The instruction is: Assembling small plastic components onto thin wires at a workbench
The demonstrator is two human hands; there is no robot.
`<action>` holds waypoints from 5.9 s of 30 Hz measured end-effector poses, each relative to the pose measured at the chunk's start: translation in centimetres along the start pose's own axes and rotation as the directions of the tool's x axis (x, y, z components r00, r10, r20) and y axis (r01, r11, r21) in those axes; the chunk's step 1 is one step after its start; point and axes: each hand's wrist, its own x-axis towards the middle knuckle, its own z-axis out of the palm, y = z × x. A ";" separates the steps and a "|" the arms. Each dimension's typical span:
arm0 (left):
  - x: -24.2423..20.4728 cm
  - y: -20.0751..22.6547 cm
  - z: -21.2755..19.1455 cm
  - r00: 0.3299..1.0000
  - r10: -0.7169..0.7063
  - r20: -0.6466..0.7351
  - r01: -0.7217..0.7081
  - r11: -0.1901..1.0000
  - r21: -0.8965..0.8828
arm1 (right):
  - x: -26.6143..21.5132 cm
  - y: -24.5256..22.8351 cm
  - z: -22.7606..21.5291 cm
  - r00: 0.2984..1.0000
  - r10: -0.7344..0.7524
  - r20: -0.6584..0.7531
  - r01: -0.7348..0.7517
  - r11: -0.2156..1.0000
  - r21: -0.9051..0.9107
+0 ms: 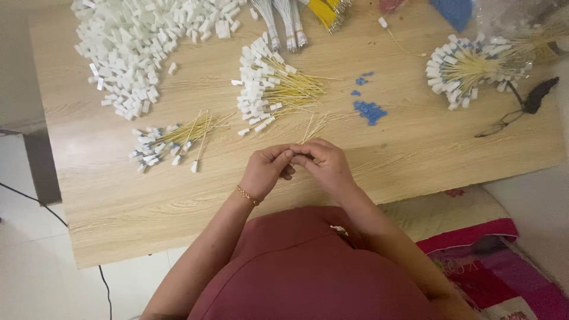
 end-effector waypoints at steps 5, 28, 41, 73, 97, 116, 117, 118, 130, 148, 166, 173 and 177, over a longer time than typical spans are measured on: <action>0.2 -0.1 -0.2 1.000 0.015 0.009 -0.016 0.997 0.073 | 0.1 -0.3 0.1 0.999 0.036 0.013 -0.036 0.999 -0.008; -0.4 0.0 1.0 0.996 0.060 -0.068 -0.059 0.998 0.022 | -1.1 1.1 0.6 0.783 0.606 0.137 -0.465 0.426 0.776; -1.3 0.2 2.2 0.989 0.139 -0.059 -0.130 0.982 0.135 | -1.2 0.9 0.6 0.896 0.429 -0.112 -0.360 0.851 0.383; 2.9 -4.6 -2.1 0.898 0.429 0.095 -0.280 0.392 0.876 | -4.0 12.5 -4.7 0.818 0.495 -0.292 -0.554 0.814 -0.175; 4.9 0.8 -5.3 0.910 0.371 -0.187 -0.113 0.653 0.749 | -1.9 17.6 -9.8 0.766 0.368 -0.527 -0.610 0.676 -0.414; -0.1 2.4 -1.7 0.989 -0.048 -0.140 -0.020 0.894 -0.448 | 0.4 16.1 -10.5 0.907 0.268 -0.325 -0.418 0.671 -0.612; -0.1 2.0 -1.7 0.989 -0.067 -0.128 -0.001 0.884 -0.468 | 0.6 14.7 -9.8 0.926 0.216 -0.309 -0.363 0.727 -0.583; 0.2 1.4 -1.4 0.988 -0.065 -0.142 -0.009 0.884 -0.468 | 0.9 12.4 -9.0 0.930 0.213 -0.298 -0.354 0.734 -0.580; 0.2 -1.3 1.8 0.989 -0.149 -0.020 0.120 0.864 -0.488 | 0.5 0.8 0.6 0.881 0.460 -0.106 -0.391 0.837 0.382; -0.9 -1.4 3.4 0.988 0.145 -0.051 -0.153 0.947 -0.283 | -1.1 0.5 3.2 0.850 0.500 -0.168 -0.354 0.777 0.520; 1.4 -2.5 1.3 0.987 0.071 -0.143 -0.074 0.997 -0.017 | -3.1 3.3 3.1 0.959 0.264 -0.107 -0.232 0.942 0.244; 8.0 -8.9 -4.6 0.908 0.413 0.074 -0.227 0.334 0.915 | -2.9 13.5 -6.3 0.866 0.180 -0.466 -0.386 0.833 -0.397; 9.0 -3.2 -3.9 0.803 0.592 0.067 -0.214 0.182 0.960 | -4.2 19.3 -10.8 0.694 0.445 -0.566 -0.670 0.687 -0.280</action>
